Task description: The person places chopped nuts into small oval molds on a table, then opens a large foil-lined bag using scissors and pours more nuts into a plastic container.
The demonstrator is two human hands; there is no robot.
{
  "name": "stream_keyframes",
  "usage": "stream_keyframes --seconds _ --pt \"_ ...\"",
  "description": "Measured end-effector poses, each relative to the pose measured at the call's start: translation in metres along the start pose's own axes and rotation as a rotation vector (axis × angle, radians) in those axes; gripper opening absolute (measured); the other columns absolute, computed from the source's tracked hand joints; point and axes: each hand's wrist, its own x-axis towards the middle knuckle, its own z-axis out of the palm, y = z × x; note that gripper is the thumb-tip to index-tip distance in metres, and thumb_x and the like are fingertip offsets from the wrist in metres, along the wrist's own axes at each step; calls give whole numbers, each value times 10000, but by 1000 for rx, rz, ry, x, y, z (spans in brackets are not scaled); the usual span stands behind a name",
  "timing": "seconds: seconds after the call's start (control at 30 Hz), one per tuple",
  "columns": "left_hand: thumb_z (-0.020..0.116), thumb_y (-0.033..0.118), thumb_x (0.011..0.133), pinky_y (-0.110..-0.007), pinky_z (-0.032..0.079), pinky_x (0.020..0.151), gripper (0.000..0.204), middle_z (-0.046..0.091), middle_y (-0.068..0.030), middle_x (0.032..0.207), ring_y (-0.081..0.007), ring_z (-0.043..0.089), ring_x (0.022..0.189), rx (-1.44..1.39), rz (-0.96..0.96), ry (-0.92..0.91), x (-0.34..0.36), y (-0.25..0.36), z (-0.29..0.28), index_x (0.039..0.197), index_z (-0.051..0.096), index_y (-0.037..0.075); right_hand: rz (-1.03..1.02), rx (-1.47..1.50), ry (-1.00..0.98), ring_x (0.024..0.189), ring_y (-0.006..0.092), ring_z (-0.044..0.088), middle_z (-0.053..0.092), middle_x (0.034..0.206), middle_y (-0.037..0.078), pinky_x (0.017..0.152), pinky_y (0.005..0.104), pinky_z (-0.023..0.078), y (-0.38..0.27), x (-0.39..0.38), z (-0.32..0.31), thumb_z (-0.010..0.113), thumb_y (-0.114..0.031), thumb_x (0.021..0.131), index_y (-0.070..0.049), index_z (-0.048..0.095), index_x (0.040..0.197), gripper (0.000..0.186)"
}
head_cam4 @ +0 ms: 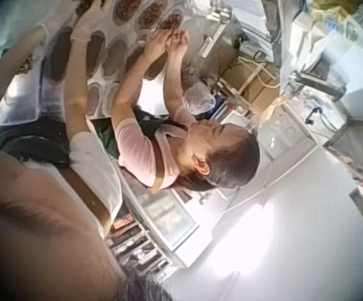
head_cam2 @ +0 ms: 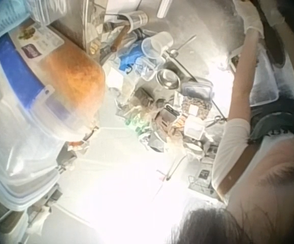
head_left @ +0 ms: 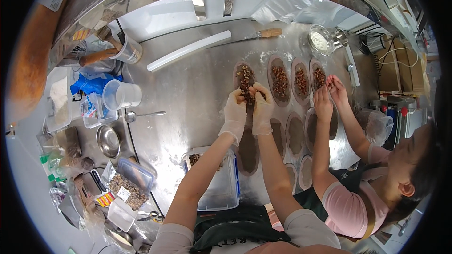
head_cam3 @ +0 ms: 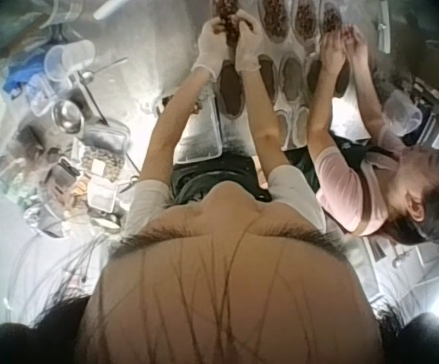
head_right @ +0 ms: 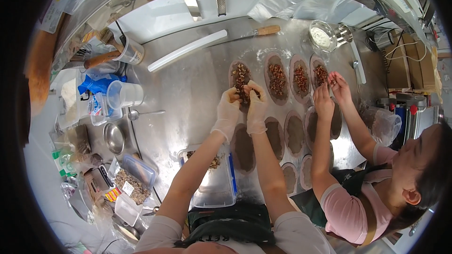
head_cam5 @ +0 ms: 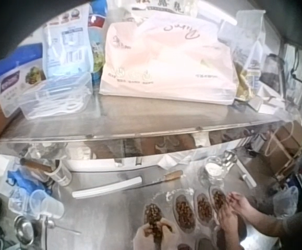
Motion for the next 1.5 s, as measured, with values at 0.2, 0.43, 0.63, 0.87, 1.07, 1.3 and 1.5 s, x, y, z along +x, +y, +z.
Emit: stream_keyframes --seconds 0.2,0.43,0.63,0.87,1.07,1.3,1.5 --pt "522 -65 836 -279 491 808 348 612 -93 956 -167 606 876 -87 -9 2 2 -10 -2 1176 525 13 -8 97 -13 976 190 595 589 1090 122 887 290 482 5 4 -5 456 67 906 39 579 1075 211" --pt "475 -104 830 -258 465 847 389 584 -79 1042 -149 562 949 -35 93 175 18 13 -1 1194 522 23 -8 140 -21 1013 184 581 593 1102 120 898 272 467 -3 30 11 472 44 906 32 569 1120 235" --pt "478 -100 832 -259 453 882 398 585 -80 1057 -153 564 954 -23 109 82 30 6 -1 1208 518 24 14 121 -3 1050 214 576 585 1127 158 946 302 452 -2 37 24 465 83 892 54 566 1118 249" --pt "468 -119 842 -253 474 867 395 584 -87 1060 -151 576 945 -92 89 34 34 -2 -1 1211 513 16 -84 17 -53 1045 178 570 606 1128 119 931 269 443 9 43 14 496 75 880 34 623 1031 201" --pt "475 -120 839 -251 480 858 393 584 -85 1054 -146 573 942 -62 102 58 38 -7 -3 1205 519 18 -76 75 -46 1017 161 575 607 1146 109 914 254 443 14 46 14 518 59 881 22 635 1009 177" --pt "483 -107 843 -206 465 786 370 567 -33 979 -99 538 863 -145 84 77 39 -13 -2 1178 543 37 67 279 -14 990 176 580 624 1070 116 902 277 456 11 52 4 516 92 867 41 637 984 176" --pt "511 -90 848 -199 457 746 345 553 -5 950 -81 521 831 -119 130 115 38 -12 -1 1158 562 53 -98 -106 -84 1008 173 582 630 1092 123 912 264 445 11 49 6 559 98 831 41 659 939 158"
